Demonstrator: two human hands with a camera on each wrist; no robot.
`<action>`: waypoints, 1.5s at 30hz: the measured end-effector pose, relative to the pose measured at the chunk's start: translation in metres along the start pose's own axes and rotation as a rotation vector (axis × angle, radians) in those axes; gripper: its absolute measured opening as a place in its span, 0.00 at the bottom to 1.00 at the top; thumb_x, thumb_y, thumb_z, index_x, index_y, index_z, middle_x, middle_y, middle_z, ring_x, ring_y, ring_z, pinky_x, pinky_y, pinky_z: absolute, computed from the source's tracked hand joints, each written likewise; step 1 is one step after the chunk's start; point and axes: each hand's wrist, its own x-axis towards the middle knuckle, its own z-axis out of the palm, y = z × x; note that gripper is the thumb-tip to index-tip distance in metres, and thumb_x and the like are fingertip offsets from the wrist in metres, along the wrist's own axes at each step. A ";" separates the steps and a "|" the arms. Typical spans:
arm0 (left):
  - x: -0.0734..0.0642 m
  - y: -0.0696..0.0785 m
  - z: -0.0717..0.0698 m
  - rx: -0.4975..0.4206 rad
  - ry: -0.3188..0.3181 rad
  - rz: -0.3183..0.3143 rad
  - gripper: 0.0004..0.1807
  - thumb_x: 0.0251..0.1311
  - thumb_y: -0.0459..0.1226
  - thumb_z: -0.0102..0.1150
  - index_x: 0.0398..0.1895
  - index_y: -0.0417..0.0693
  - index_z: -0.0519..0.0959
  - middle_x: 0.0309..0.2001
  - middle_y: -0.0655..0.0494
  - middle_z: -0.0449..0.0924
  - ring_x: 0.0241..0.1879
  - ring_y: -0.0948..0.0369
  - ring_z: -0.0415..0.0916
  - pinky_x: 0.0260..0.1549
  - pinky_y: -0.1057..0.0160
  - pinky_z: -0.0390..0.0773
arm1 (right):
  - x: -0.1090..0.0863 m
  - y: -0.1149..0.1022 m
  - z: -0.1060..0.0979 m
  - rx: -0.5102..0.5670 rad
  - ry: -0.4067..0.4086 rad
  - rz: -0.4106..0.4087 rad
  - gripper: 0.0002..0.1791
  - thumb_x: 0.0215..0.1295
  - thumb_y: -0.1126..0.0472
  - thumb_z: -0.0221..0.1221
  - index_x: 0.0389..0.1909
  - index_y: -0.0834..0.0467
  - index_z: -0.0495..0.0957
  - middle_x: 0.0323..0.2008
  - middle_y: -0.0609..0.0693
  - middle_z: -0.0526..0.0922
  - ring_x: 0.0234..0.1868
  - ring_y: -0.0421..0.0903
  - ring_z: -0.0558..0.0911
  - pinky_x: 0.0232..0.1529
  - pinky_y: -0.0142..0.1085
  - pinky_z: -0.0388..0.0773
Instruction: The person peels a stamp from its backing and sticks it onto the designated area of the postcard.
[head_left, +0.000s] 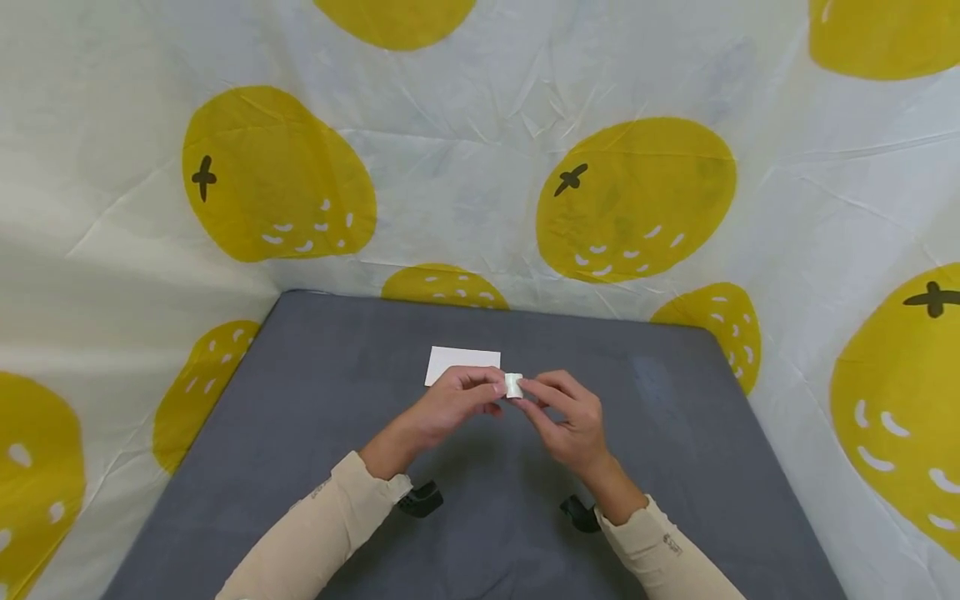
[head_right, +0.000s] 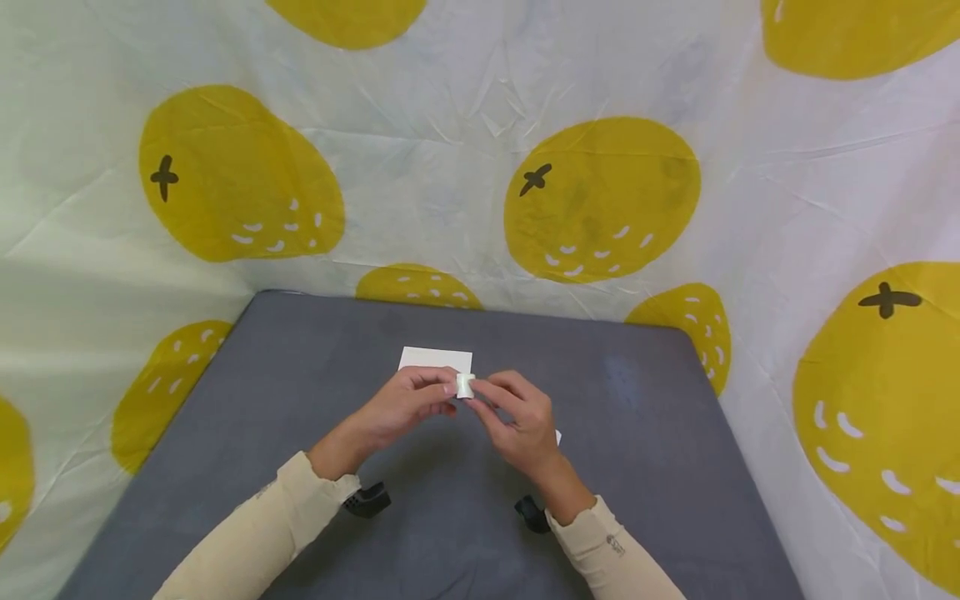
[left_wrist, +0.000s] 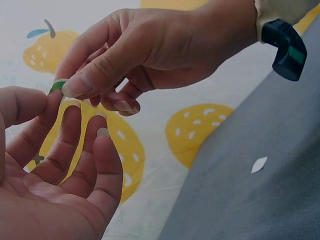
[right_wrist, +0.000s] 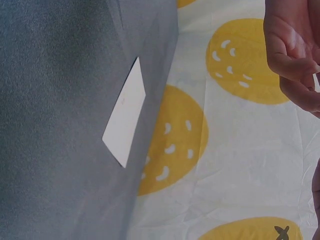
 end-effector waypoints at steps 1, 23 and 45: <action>0.000 0.000 0.000 -0.003 0.001 -0.007 0.16 0.75 0.32 0.54 0.48 0.19 0.77 0.41 0.65 0.83 0.44 0.66 0.80 0.47 0.64 0.84 | 0.000 0.000 0.000 -0.001 0.000 -0.007 0.14 0.66 0.58 0.71 0.39 0.68 0.89 0.30 0.58 0.83 0.25 0.45 0.79 0.29 0.30 0.81; -0.003 0.000 0.002 0.044 0.109 -0.068 0.17 0.76 0.36 0.56 0.48 0.25 0.81 0.39 0.62 0.88 0.43 0.65 0.86 0.47 0.59 0.85 | 0.007 -0.001 -0.006 -0.039 -0.097 0.226 0.08 0.61 0.76 0.67 0.34 0.60 0.87 0.27 0.51 0.84 0.26 0.41 0.76 0.33 0.27 0.75; -0.019 -0.039 -0.066 0.742 0.367 -0.034 0.10 0.69 0.38 0.66 0.51 0.48 0.87 0.51 0.52 0.87 0.43 0.57 0.82 0.43 0.64 0.82 | 0.025 0.005 -0.012 0.016 -0.298 0.951 0.08 0.73 0.61 0.65 0.37 0.62 0.88 0.23 0.54 0.82 0.21 0.41 0.78 0.21 0.34 0.74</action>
